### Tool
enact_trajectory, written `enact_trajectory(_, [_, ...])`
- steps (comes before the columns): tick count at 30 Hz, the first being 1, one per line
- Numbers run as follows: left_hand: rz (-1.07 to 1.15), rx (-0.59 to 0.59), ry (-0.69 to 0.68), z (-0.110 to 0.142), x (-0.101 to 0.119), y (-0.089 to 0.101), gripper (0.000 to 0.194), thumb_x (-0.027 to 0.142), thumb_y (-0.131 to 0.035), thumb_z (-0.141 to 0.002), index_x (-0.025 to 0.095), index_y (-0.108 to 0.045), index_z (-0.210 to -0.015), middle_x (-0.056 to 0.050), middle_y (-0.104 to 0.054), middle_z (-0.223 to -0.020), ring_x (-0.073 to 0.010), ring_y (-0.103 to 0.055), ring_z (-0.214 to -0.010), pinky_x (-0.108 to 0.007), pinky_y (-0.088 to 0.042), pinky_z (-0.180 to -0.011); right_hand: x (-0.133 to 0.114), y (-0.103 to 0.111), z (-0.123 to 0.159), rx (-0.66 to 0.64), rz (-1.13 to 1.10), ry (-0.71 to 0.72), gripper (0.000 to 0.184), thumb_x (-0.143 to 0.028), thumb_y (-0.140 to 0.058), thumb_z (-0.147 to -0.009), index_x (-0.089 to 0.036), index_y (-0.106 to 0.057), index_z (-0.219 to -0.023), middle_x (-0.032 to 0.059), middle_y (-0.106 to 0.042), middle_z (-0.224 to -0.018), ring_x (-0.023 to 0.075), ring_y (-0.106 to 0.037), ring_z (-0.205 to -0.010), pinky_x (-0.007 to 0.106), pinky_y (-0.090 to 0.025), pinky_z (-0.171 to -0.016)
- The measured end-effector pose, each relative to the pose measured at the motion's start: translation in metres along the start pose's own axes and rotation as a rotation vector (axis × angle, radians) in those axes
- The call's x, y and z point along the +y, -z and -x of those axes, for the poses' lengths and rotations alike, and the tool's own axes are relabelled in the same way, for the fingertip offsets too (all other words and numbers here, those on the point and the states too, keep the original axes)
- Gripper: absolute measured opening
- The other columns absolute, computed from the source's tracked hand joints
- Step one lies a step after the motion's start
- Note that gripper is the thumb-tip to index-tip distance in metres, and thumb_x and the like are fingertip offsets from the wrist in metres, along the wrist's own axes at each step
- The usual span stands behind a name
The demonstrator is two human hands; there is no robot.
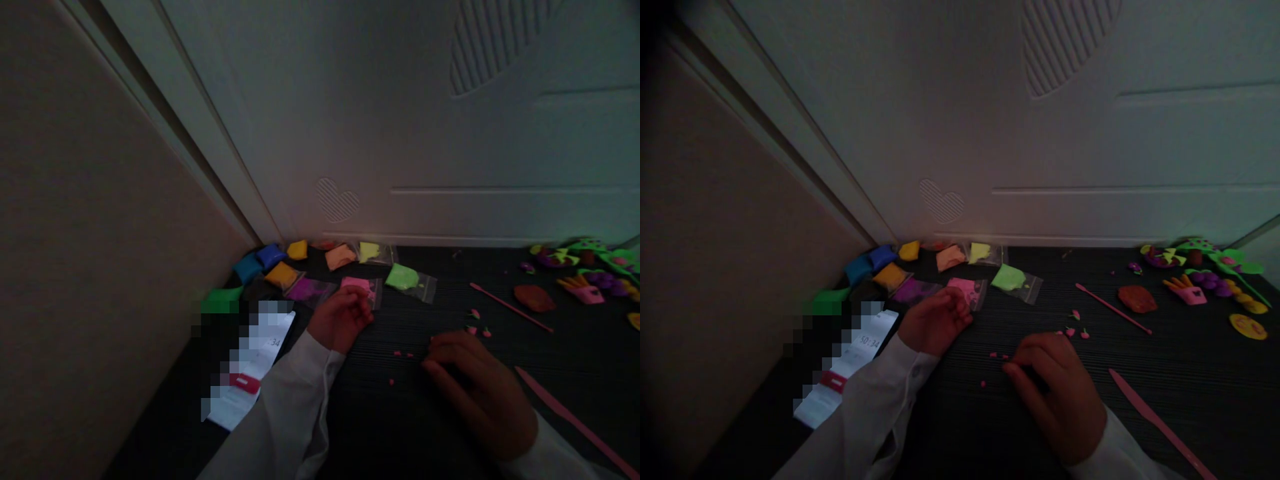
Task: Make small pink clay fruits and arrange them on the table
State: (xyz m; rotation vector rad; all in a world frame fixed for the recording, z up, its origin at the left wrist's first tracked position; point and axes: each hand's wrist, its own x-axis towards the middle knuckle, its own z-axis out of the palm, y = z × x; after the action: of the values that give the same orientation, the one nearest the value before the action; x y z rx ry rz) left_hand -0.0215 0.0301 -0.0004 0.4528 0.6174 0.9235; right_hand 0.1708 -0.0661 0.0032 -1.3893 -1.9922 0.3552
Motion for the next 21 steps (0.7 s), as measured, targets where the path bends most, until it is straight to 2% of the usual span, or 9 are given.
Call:
enact_trajectory(3, [-0.009, -0.022, -0.002, -0.0009, -0.0005, 0.0014, 0.011, 0.017, -0.051, -0.065, 0.012, -0.056, -0.074, -0.002, -0.050, -0.061, -0.0109, -0.048, -0.061, -0.025, -0.039, -0.059, -0.0023, 0.0019, 0.0007, -0.040, -0.013, 0.017, 0.009, -0.023, -0.047, -0.079, -0.022, -0.056, -0.080, 0.0029, -0.058, -0.079, 0.0146, -0.053, -0.078, 0.031, -0.042, -0.071])
enact_trajectory(8, [-0.002, -0.029, 0.011, -0.0008, -0.0003, 0.0012, 0.011, 0.016, -0.052, -0.064, 0.012, -0.057, -0.073, -0.002, -0.051, -0.061, -0.0105, -0.048, -0.061, -0.024, -0.039, -0.058, -0.0051, -0.0009, 0.0001, -0.032, -0.012, 0.040, 0.004, -0.022, -0.055, -0.074, -0.021, -0.057, -0.077, 0.0011, -0.060, -0.075, 0.0140, -0.053, -0.075, 0.031, -0.040, -0.073])
enact_trajectory(15, [-0.010, -0.016, 0.008, -0.0002, 0.0004, -0.0013, 0.011, 0.016, -0.051, -0.065, 0.013, -0.057, -0.073, -0.002, -0.050, -0.059, -0.0104, -0.048, -0.060, -0.024, -0.039, -0.058, -0.0037, -0.0048, 0.0023, -0.096, 0.010, 0.069, 0.016, -0.019, -0.056, -0.074, -0.026, -0.060, -0.088, -0.0010, -0.062, -0.081, 0.0123, -0.054, -0.077, 0.031, -0.036, -0.075])
enact_trajectory(21, [-0.021, -0.038, -0.001, -0.0020, -0.0004, 0.0005, 0.011, 0.016, -0.051, -0.065, 0.012, -0.058, -0.073, -0.002, -0.050, -0.059, -0.0107, -0.048, -0.060, -0.025, -0.039, -0.058, -0.0020, -0.0081, 0.0029, -0.181, 0.020, 0.052, 0.009, -0.026, -0.057, -0.073, -0.025, -0.060, -0.082, -0.0032, -0.063, -0.077, 0.0116, -0.054, -0.075, 0.032, -0.032, -0.079])
